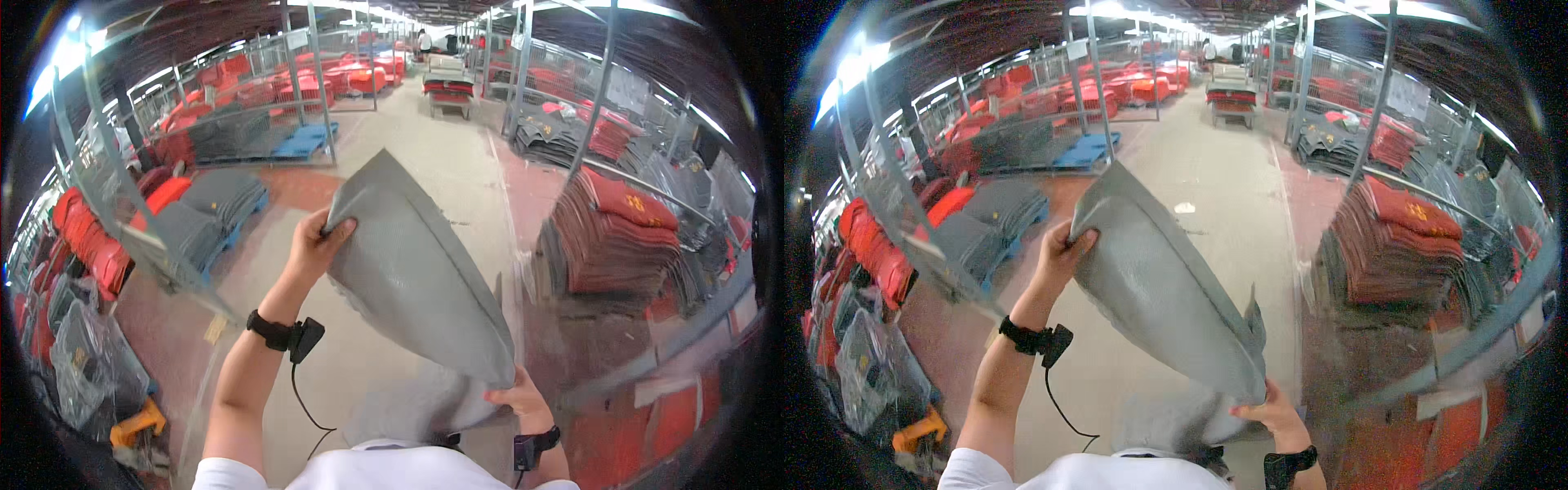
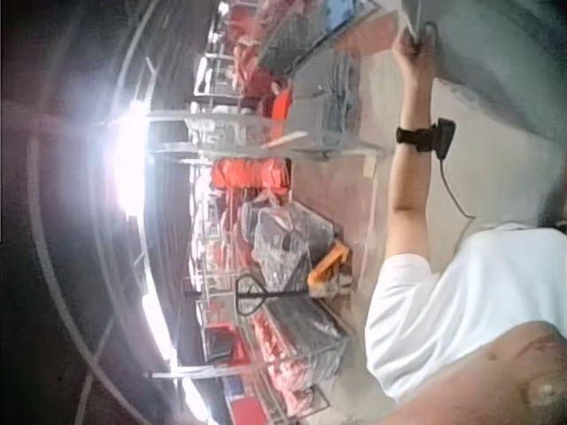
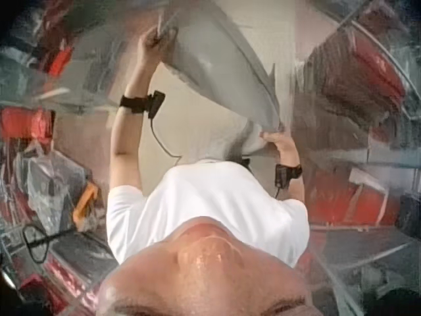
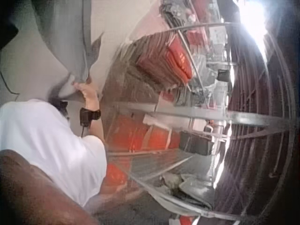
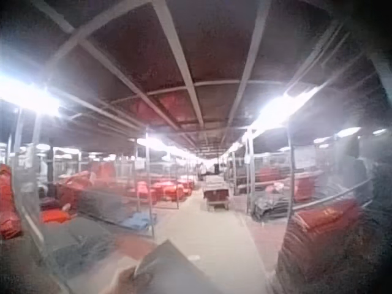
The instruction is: Picking up, inspecting, and sorting various car floor mats into different stacks based on labels and visual appearance.
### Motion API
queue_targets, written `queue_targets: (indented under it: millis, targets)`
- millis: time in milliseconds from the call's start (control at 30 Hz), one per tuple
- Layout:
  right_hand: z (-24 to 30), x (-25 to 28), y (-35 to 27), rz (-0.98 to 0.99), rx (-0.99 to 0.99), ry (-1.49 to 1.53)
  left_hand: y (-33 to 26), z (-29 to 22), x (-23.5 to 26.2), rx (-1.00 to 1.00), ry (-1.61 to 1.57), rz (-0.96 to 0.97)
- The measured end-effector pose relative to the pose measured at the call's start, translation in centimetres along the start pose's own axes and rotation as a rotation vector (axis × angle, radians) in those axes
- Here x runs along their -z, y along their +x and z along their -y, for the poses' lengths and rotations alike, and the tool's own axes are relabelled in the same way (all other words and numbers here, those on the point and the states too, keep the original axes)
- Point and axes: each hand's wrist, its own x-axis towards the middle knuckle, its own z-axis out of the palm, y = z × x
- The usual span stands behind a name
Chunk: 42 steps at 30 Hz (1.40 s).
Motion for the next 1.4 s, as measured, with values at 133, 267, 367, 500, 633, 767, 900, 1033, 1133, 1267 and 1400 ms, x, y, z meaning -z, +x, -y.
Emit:
queue_targets:
  millis: [133, 267, 367, 500, 633, 767, 900, 1033, 1133, 1267, 1400]
  targets:
    - [5.8, -0.7, 18.2, -0.130, -0.025, -0.006, 14.0, 8.3, 1.5, 0.047, 0.012, 0.033]
    - [11.9, 2.1, 35.5, -0.095, 0.051, -0.056, 27.7, 15.6, 1.5, 0.070, -0.176, 0.010]
    - [15.9, 3.0, 48.2, -0.130, 0.235, -0.076, 37.6, 23.5, 1.7, 0.113, -0.448, 0.022]
    - [20.0, 7.1, 64.2, -0.338, 0.222, -0.060, 52.0, 31.4, -1.7, -0.195, -0.305, 0.239]
    - [26.7, 9.3, 78.3, -0.572, 0.240, -0.067, 66.7, 37.0, -6.9, -0.396, -0.051, 0.425]
    - [29.9, 15.8, 92.3, -0.626, 0.331, -0.017, 82.2, 46.6, -12.7, -0.468, -0.071, 0.450]
    - [28.8, 27.7, 109.4, -0.476, 0.397, -0.110, 98.0, 56.4, -20.1, -0.485, -0.135, 0.430]
    - [33.9, 32.0, 125.5, -0.504, 0.238, -0.168, 112.6, 64.4, -23.7, -0.448, -0.106, 0.458]
    - [38.4, 37.2, 137.7, -0.452, 0.261, -0.231, 123.7, 69.3, -26.7, -0.471, -0.105, 0.429]
    - [44.5, 41.3, 152.4, -0.528, 0.282, -0.269, 137.3, 78.0, -30.4, -0.518, -0.095, 0.469]
    - [48.7, 46.9, 166.5, -0.491, 0.302, -0.182, 150.9, 88.1, -36.0, -0.274, -0.285, 0.464]
